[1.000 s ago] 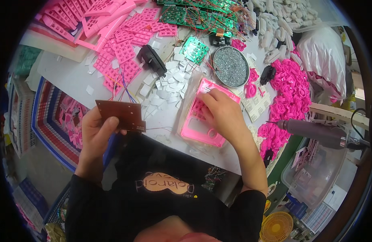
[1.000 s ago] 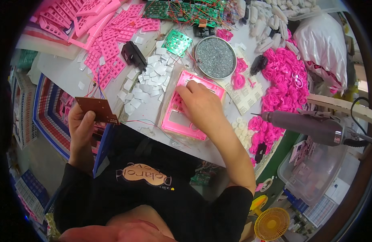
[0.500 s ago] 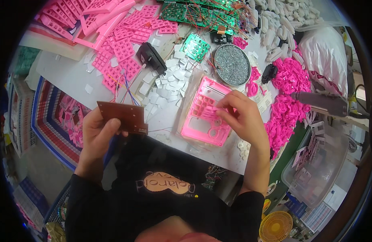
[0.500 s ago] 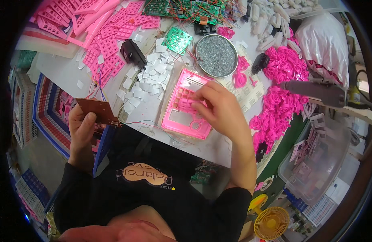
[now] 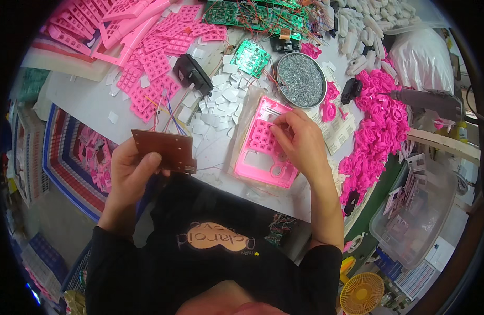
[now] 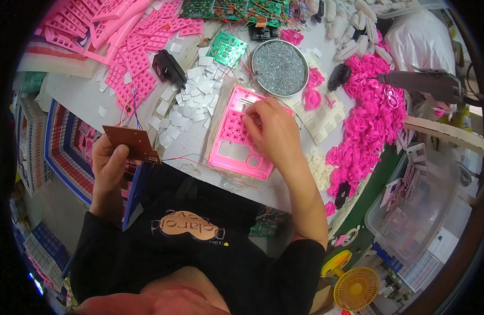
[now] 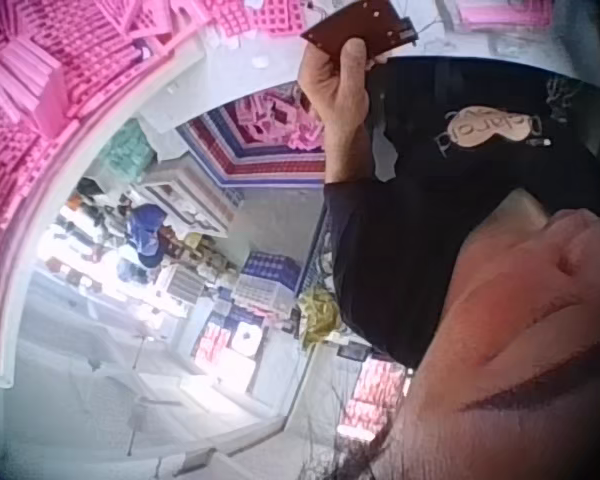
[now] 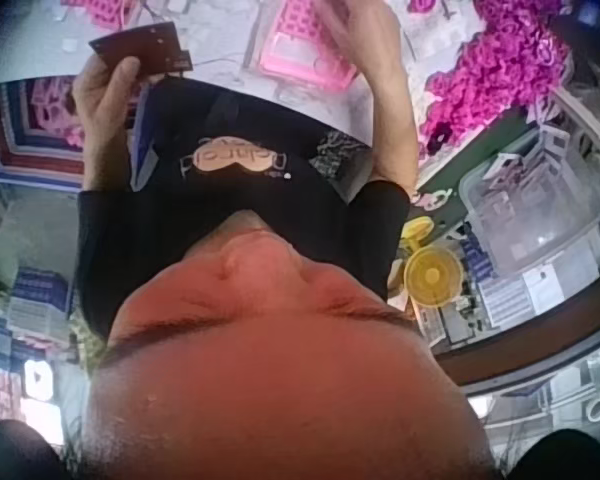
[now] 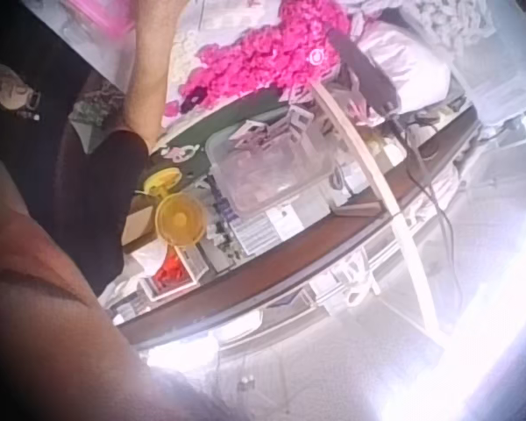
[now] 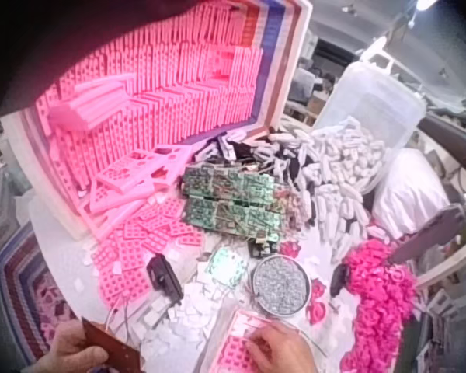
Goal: Assembling a toy calculator by installing a circuit board and using a hot glue gun.
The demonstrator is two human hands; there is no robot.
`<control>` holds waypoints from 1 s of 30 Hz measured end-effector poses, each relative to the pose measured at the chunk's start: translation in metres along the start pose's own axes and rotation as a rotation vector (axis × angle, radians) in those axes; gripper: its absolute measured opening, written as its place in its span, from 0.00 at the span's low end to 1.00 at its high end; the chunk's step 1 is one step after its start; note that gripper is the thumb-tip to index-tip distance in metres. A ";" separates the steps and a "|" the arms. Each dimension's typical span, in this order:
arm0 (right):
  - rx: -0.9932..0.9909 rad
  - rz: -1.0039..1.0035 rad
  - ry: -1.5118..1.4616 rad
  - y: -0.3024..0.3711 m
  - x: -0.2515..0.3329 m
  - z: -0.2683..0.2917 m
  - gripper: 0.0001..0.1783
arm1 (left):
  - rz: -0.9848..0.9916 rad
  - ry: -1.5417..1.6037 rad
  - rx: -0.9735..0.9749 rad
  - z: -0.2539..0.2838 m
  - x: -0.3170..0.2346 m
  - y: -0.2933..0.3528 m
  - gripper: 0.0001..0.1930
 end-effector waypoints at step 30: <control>0.844 0.270 -1.004 0.074 0.043 -0.015 0.76 | -0.179 -0.318 0.642 -0.112 -0.023 -0.020 0.07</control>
Point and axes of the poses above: each hand's wrist, its own y-axis away from the middle knuckle, its own z-axis out of the back of the hand, x = y × z, the point moved 4 cm from there along -y, towards the middle knuckle, and after that the axes turned 15 degrees about -y, right-handed, at the moved point
